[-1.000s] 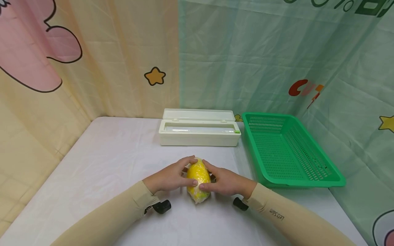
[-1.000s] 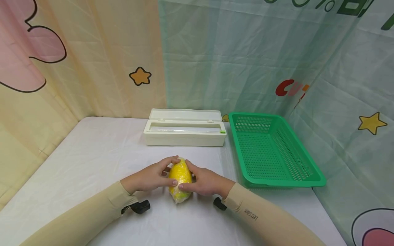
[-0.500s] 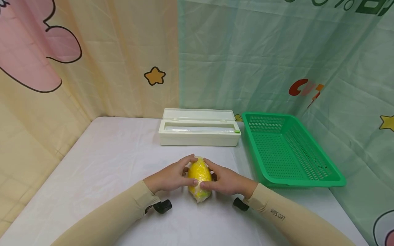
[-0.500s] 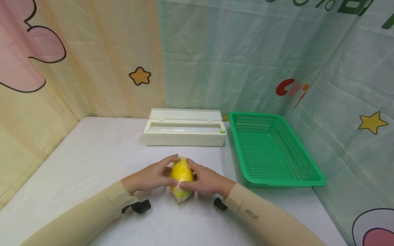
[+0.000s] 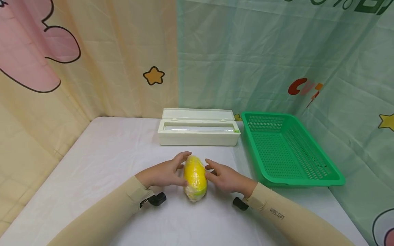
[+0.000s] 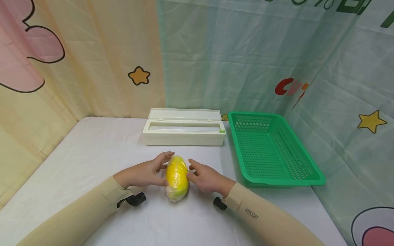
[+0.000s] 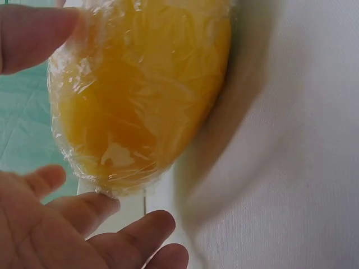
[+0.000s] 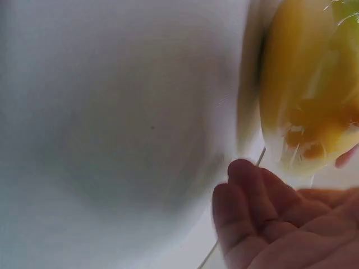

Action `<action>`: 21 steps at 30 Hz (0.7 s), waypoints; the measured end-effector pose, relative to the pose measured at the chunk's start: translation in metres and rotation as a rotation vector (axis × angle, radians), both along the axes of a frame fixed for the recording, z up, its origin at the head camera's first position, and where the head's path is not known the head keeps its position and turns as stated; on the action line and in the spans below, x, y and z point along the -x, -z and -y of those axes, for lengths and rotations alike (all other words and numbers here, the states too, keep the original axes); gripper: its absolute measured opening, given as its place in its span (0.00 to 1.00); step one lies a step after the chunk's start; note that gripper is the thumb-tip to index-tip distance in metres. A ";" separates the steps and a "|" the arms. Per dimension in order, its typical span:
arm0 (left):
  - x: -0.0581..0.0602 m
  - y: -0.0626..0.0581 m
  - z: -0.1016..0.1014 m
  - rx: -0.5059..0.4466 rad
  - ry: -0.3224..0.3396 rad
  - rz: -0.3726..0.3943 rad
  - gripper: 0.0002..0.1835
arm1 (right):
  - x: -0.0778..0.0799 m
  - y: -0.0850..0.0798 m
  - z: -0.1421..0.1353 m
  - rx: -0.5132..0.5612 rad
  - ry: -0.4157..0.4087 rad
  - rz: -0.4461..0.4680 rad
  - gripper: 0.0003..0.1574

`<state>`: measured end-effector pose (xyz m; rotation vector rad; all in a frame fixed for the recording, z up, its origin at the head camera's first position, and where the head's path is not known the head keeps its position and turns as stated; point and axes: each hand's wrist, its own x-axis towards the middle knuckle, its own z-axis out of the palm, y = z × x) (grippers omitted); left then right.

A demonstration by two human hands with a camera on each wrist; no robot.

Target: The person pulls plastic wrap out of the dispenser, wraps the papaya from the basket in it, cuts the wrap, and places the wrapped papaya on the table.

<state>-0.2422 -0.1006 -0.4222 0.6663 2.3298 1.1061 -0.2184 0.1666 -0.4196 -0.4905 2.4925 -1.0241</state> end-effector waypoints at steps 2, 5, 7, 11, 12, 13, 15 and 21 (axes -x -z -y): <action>-0.001 -0.002 0.002 0.040 0.011 -0.017 0.53 | 0.000 0.000 0.000 -0.011 -0.020 0.010 0.40; -0.001 -0.003 0.006 0.100 0.024 -0.051 0.50 | 0.000 0.001 0.001 -0.007 -0.049 0.020 0.38; 0.000 -0.003 0.007 0.112 0.035 -0.073 0.50 | -0.001 0.000 0.002 0.001 -0.052 0.015 0.39; 0.000 -0.002 0.007 0.129 0.048 -0.133 0.51 | -0.002 0.000 0.001 0.003 -0.032 -0.023 0.40; 0.001 -0.001 0.006 0.132 0.050 -0.151 0.52 | -0.002 0.000 0.000 0.003 -0.022 -0.040 0.40; 0.001 0.001 0.005 0.137 0.047 -0.167 0.53 | -0.002 -0.001 0.000 0.012 -0.010 -0.056 0.41; 0.002 0.003 0.002 0.144 0.036 -0.190 0.54 | -0.002 -0.002 -0.001 0.039 0.011 -0.088 0.42; 0.007 0.005 -0.005 0.181 -0.014 -0.191 0.54 | 0.000 -0.001 -0.002 0.102 0.054 -0.122 0.46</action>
